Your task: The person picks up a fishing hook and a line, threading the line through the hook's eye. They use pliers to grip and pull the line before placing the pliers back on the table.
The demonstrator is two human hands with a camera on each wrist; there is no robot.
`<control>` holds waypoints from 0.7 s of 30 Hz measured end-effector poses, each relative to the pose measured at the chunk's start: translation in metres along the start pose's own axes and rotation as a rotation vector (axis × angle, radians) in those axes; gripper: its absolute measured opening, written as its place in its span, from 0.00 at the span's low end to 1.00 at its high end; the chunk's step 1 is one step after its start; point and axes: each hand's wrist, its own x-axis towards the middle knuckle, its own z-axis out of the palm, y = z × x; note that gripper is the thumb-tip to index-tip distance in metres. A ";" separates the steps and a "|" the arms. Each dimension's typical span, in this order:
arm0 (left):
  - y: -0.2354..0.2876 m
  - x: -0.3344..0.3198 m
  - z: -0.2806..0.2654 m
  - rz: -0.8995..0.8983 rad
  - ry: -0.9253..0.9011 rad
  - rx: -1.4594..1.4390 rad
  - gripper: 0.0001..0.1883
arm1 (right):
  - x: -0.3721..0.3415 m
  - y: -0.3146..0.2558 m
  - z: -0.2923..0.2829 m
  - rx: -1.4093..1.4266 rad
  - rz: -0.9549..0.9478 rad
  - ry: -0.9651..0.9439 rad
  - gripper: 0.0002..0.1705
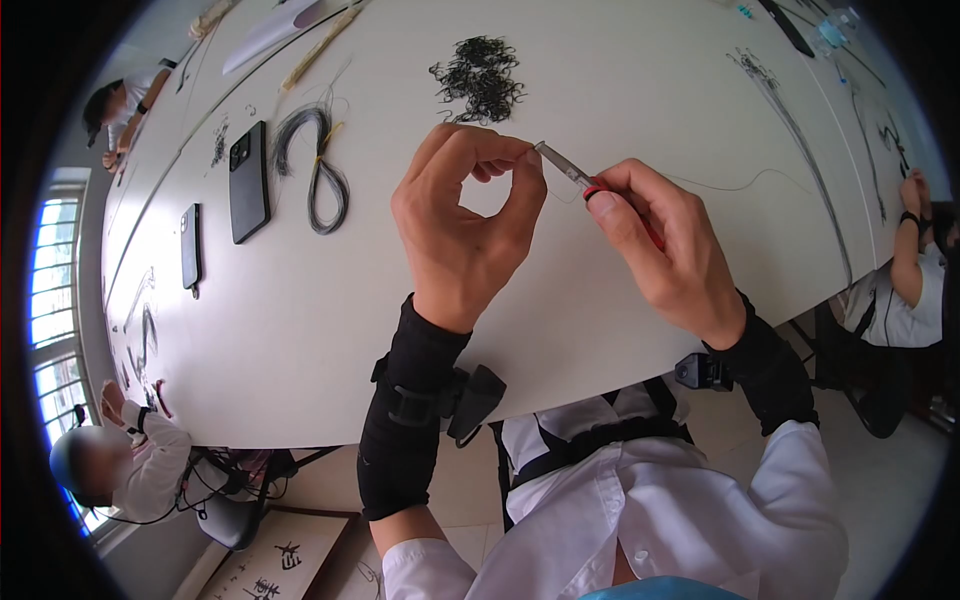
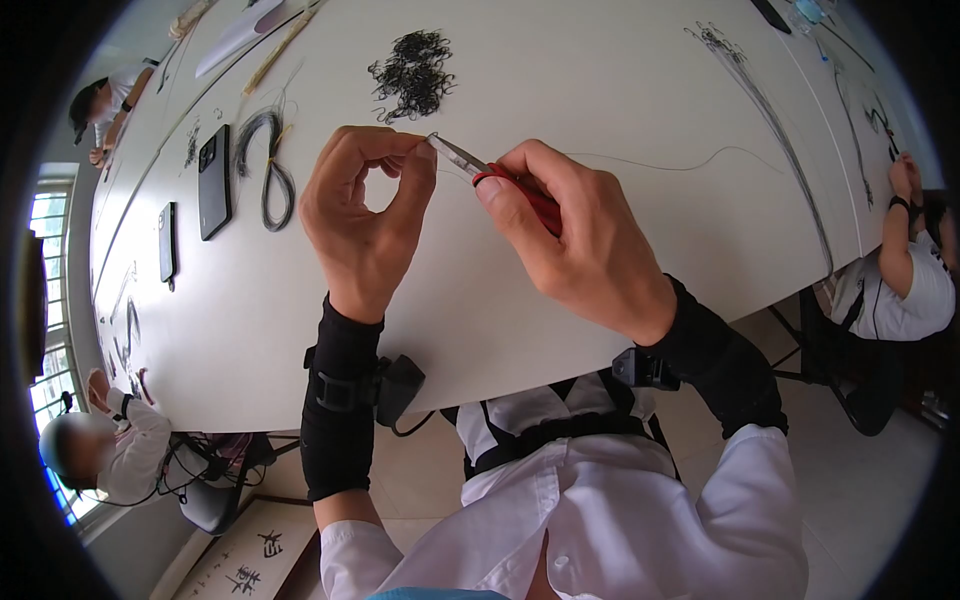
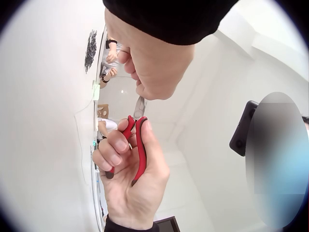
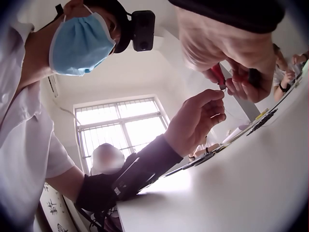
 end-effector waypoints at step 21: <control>0.009 0.002 -0.002 0.252 -0.212 0.127 0.10 | 0.025 0.007 -0.015 0.697 0.324 -0.151 0.15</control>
